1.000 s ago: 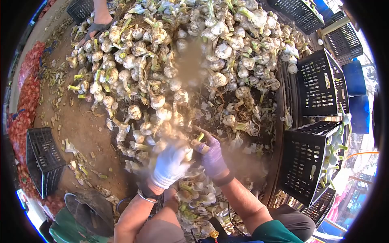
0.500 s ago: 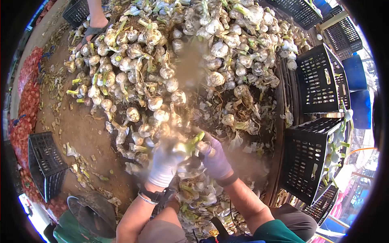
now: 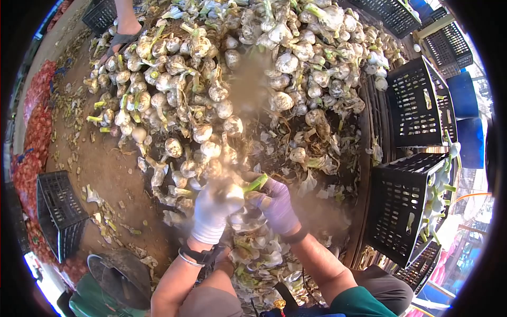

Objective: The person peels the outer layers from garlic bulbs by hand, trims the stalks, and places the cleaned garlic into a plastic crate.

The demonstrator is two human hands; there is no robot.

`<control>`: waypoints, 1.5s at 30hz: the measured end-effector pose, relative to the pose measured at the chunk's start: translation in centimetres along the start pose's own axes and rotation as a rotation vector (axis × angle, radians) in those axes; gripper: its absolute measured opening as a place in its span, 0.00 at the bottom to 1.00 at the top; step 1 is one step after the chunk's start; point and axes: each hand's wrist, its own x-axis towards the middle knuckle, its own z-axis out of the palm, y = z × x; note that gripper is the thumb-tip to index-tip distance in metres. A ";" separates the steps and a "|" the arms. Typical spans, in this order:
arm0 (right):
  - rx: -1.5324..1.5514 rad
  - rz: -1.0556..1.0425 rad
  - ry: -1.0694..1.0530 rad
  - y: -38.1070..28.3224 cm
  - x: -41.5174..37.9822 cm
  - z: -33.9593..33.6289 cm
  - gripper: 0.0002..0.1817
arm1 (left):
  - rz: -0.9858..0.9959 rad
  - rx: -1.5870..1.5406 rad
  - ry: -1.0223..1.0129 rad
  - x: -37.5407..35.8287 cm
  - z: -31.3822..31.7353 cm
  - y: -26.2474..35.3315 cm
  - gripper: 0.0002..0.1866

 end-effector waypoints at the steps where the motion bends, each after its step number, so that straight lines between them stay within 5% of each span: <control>1: 0.001 -0.002 0.001 0.0 0.1 -0.2 0.21 | -0.073 -0.108 -0.014 0.1 0.2 0.5 0.27; 3: 0.094 0.031 -0.031 0.3 0.3 -0.8 0.22 | -0.148 -0.219 -0.028 0.2 0.3 0.6 0.26; 6: 0.017 0.051 0.065 0.0 0.3 0.1 0.24 | 0.049 0.043 -0.023 -0.1 0.3 -0.1 0.28; 8: 0.059 0.055 0.095 0.0 0.3 0.8 0.24 | 0.427 0.663 0.065 -0.3 0.4 -0.2 0.29; 10: 0.099 0.060 0.124 0.2 0.3 1.0 0.24 | 0.575 0.757 0.088 -0.3 0.3 -0.2 0.31; 13: 0.086 0.035 0.103 0.5 0.3 0.7 0.23 | 0.449 0.722 0.098 -0.2 0.1 -0.6 0.30; 15: 0.006 0.021 0.066 0.2 0.3 0.6 0.24 | 0.094 0.105 0.083 0.0 0.3 -0.7 0.25; 18: -0.225 -0.119 -0.020 0.4 0.1 0.3 0.25 | -0.195 -0.321 -0.003 0.3 -0.7 0.0 0.19; 22: -0.295 -0.065 0.034 0.1 0.5 -0.4 0.27 | -0.250 -0.513 -0.137 0.1 -0.9 2.2 0.20; 24: -0.048 -0.060 0.069 0.4 0.3 -0.6 0.26 | -0.172 -0.381 -0.003 0.5 0.0 2.6 0.22; 26: 0.070 0.117 -0.040 -0.4 -0.3 -0.8 0.26 | 0.144 -0.210 0.000 1.1 0.2 1.9 0.15; 32: 0.073 0.162 0.043 -0.5 0.4 0.7 0.19 | 0.088 -0.124 -0.026 0.0 0.5 0.8 0.21; 34: 0.145 0.240 0.049 -0.3 0.7 0.7 0.13 | 0.231 0.338 0.060 -0.1 0.2 0.2 0.26; 39: 0.321 0.314 0.113 -0.5 0.7 0.9 0.13 | 0.676 0.721 -0.006 -0.4 0.3 0.6 0.24; 40: 0.322 0.313 0.116 -0.4 0.7 1.0 0.13 | 0.675 0.721 -0.009 -0.2 0.1 0.3 0.24; 42: -0.085 0.162 0.188 0.2 0.7 1.3 0.12 | 0.220 0.235 -0.034 0.1 -0.5 -0.4 0.20; 44: -0.135 0.002 0.184 1.4 0.9 1.1 0.11 | 0.173 0.167 0.000 0.3 -0.8 -0.1 0.19; 45: -0.238 -0.090 0.139 1.4 1.0 1.0 0.11 | -0.005 -0.217 -0.091 0.4 -0.7 0.9 0.18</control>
